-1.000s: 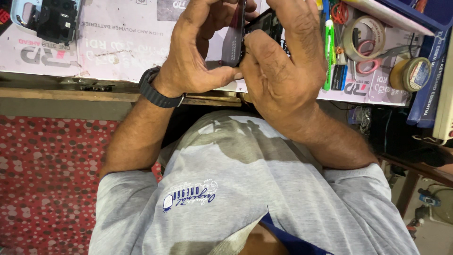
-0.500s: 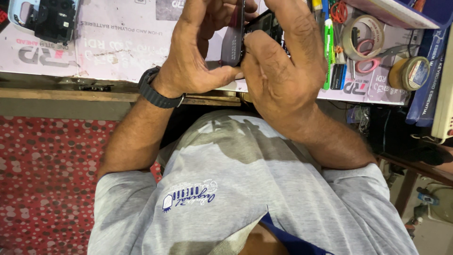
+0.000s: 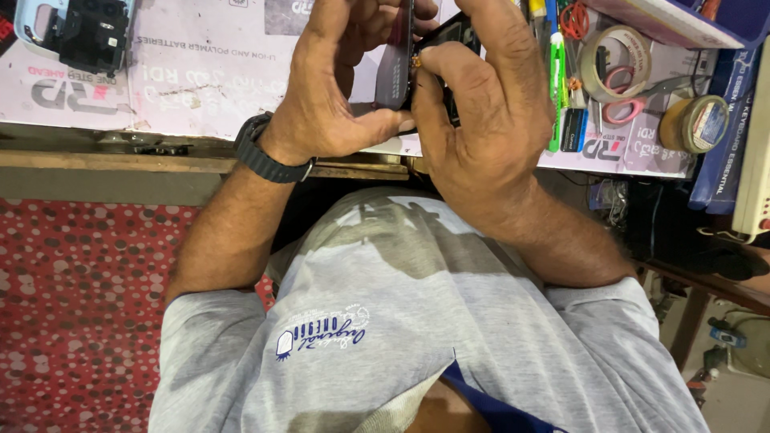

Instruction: The person assembles a mobile phone by hand, aligning and pressing a screen component into the frame, then seating a battery and connecting internal ribbon cables.

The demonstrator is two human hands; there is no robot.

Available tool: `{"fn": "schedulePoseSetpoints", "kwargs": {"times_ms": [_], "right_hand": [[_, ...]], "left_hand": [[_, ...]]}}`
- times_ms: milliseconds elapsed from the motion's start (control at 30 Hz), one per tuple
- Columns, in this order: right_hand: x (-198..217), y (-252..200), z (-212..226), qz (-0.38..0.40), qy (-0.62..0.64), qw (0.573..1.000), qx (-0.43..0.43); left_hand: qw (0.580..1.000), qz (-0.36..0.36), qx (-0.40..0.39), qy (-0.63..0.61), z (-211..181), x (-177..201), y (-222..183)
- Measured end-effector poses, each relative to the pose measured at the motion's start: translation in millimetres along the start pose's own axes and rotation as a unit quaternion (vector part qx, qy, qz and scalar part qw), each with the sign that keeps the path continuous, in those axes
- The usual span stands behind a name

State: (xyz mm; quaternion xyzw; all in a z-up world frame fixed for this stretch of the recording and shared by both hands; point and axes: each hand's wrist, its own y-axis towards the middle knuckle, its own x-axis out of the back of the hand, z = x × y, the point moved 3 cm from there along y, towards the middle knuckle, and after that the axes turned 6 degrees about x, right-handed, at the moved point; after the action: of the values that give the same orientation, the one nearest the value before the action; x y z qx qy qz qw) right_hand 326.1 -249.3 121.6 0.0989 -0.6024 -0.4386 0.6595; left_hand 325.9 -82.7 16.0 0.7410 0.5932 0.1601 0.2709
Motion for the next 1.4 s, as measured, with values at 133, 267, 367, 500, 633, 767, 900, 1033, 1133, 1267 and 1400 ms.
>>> {"fn": "schedulePoseSetpoints", "kwargs": {"times_ms": [133,267,367,500,633,767,900,1033,1133,1267,1400], "right_hand": [[-0.6,0.1,0.6,-0.007,0.001,1.0,-0.011],[-1.3,0.5,1.0,-0.014,0.001,1.0,-0.014],[-0.8,-0.6,2.2,-0.012,-0.013,1.0,-0.018],[-0.6,-3.1,0.2,-0.014,-0.006,0.999,-0.028],[-3.5,-5.6,-4.4,-0.021,0.007,0.999,-0.024],[0.2,-9.3,-4.5,-0.005,0.048,0.997,-0.068],[-0.5,-15.5,-8.9,0.014,0.125,0.987,-0.101],[-2.4,-26.4,-19.7,0.043,0.212,0.972,-0.088],[1.8,-36.0,-22.9,0.067,0.283,0.95,-0.114],[10.2,-40.4,-34.6,0.074,0.365,0.915,-0.157],[19.9,-43.0,-47.0,0.09,0.401,0.888,-0.206]], "left_hand": [[1.0,0.004,-0.003,0.002,-1.7,0.5,2.4],[1.0,0.005,-0.002,-0.002,-1.0,-0.4,2.9],[1.0,0.008,-0.005,0.005,1.0,-1.1,4.8],[1.0,0.011,-0.007,0.0,1.7,-1.9,4.8],[1.0,0.014,-0.007,0.003,2.5,-1.6,5.0],[1.0,0.011,-0.001,0.002,1.6,-0.6,5.0],[1.0,0.009,0.006,-0.005,0.8,-0.8,3.1],[1.0,0.016,0.003,0.002,2.9,0.9,-2.4],[0.999,0.006,0.007,0.036,7.6,0.4,-4.3],[0.996,0.028,0.039,0.069,4.8,-2.7,-4.3],[0.992,0.046,0.016,0.118,-1.3,-8.6,3.4]]}}
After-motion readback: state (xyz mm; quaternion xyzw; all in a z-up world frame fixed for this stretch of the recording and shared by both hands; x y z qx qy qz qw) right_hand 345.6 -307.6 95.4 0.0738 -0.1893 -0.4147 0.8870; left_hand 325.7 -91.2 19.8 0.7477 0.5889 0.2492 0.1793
